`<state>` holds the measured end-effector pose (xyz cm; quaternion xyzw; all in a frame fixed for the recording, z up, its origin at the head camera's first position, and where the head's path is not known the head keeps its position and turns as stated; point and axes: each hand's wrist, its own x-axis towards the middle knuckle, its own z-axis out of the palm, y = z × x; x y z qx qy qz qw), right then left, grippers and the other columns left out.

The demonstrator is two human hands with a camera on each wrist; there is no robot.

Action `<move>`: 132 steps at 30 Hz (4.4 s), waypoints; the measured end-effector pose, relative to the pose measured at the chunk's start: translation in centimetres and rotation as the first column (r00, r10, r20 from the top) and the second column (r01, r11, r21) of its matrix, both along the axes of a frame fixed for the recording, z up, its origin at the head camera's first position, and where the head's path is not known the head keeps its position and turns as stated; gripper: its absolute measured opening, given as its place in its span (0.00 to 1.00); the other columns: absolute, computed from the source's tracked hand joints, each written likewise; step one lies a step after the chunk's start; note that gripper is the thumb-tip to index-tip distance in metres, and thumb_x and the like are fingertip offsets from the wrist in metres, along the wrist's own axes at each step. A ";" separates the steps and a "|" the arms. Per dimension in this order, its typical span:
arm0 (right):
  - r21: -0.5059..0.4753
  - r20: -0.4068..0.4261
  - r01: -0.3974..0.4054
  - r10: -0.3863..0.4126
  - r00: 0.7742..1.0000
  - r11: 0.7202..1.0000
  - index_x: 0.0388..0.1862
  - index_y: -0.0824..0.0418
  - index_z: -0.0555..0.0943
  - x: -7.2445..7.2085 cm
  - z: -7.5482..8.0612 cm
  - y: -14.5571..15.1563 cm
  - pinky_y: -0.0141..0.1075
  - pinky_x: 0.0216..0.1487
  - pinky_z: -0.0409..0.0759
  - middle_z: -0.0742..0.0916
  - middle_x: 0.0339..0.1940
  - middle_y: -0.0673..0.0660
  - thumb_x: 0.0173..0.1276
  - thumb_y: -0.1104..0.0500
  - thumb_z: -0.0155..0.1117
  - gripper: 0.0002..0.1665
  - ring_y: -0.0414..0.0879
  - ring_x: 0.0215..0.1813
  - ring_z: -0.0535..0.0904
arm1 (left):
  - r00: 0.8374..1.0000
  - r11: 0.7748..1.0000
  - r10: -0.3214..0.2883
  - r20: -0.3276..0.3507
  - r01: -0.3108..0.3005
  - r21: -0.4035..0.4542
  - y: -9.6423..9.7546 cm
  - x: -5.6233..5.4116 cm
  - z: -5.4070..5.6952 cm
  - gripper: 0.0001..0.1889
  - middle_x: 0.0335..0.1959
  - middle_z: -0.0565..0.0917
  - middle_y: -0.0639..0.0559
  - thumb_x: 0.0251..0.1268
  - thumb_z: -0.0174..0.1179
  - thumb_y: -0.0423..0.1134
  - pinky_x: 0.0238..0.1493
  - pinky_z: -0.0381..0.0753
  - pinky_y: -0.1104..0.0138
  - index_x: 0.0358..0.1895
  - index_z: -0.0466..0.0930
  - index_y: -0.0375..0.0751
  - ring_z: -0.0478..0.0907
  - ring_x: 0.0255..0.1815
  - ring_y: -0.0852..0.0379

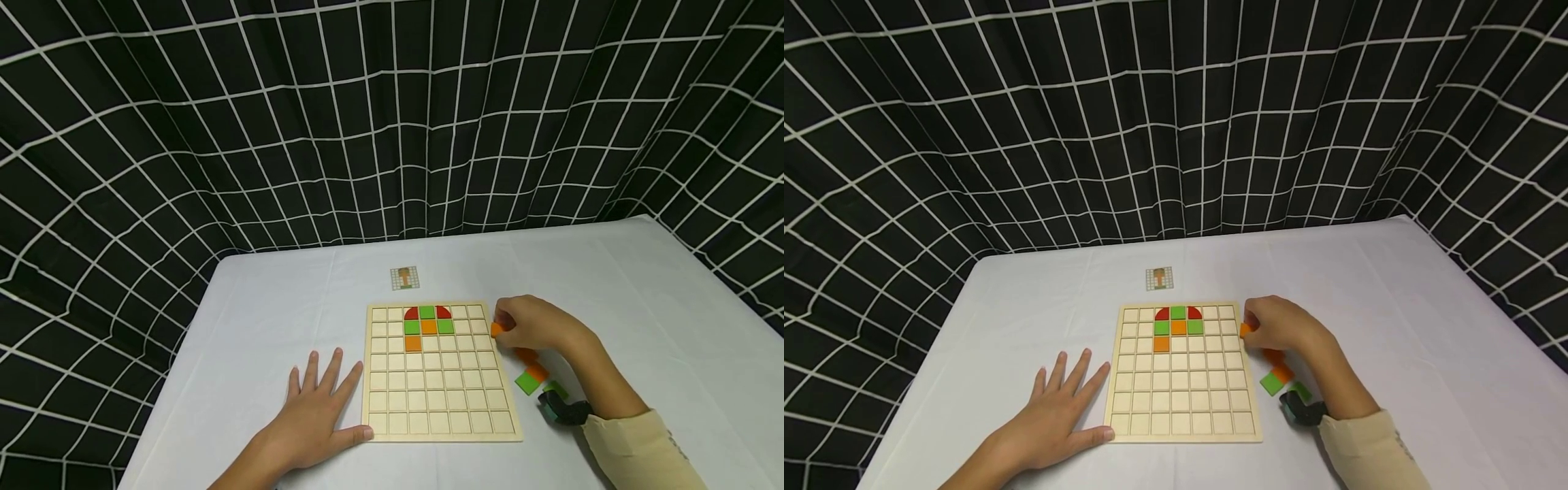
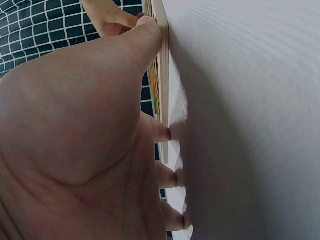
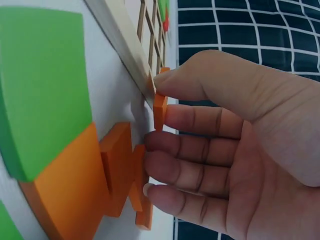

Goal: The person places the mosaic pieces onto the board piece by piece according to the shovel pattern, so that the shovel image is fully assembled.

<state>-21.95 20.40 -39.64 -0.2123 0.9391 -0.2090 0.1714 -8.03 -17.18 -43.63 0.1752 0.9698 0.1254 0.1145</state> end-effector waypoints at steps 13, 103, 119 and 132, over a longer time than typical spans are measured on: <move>-0.044 -0.003 -0.027 0.026 1.000 0.999 0.34 0.57 0.78 0.4 0.1 -1.1 0.37 0.25 0.71 0.77 0.24 0.51 0.61 0.59 0.74 0.11 0.44 0.26 0.72 | 1.000 1.000 0.003 -0.012 -0.003 -0.012 0.1 0.0 0.0 0.52 0.81 0.48 0.37 0.58 0.48 0.80 0.65 0.42 0.27 0.80 0.56 0.51 0.36 0.77 0.24; -0.138 -0.261 -0.215 0.174 0.949 0.967 0.36 0.57 0.81 2.2 -1.8 -8.0 0.35 0.34 0.72 0.78 0.27 0.44 0.61 0.63 0.72 0.07 0.40 0.30 0.71 | 1.000 1.000 -0.016 -0.014 0.015 -0.010 0.0 -0.1 0.0 0.52 0.81 0.47 0.36 0.59 0.45 0.80 0.64 0.41 0.26 0.81 0.55 0.50 0.35 0.76 0.23; -0.195 -0.223 -0.244 0.200 0.954 0.950 0.39 0.57 0.83 2.7 -1.5 -8.1 0.35 0.37 0.76 0.80 0.31 0.43 0.63 0.65 0.71 0.07 0.43 0.33 0.75 | 1.000 1.000 -0.015 -0.018 0.015 -0.015 0.0 -0.1 0.1 0.52 0.81 0.47 0.36 0.60 0.46 0.80 0.64 0.41 0.26 0.81 0.55 0.49 0.35 0.76 0.23; -0.219 -0.152 -0.285 0.256 0.955 0.933 0.46 0.58 0.84 2.1 0.2 -6.3 0.38 0.44 0.80 0.87 0.43 0.49 0.67 0.68 0.67 0.10 0.41 0.40 0.78 | 0.999 1.000 -0.021 -0.026 0.021 -0.015 0.0 -0.1 0.2 0.52 0.80 0.47 0.35 0.60 0.47 0.79 0.64 0.41 0.26 0.81 0.54 0.49 0.35 0.76 0.23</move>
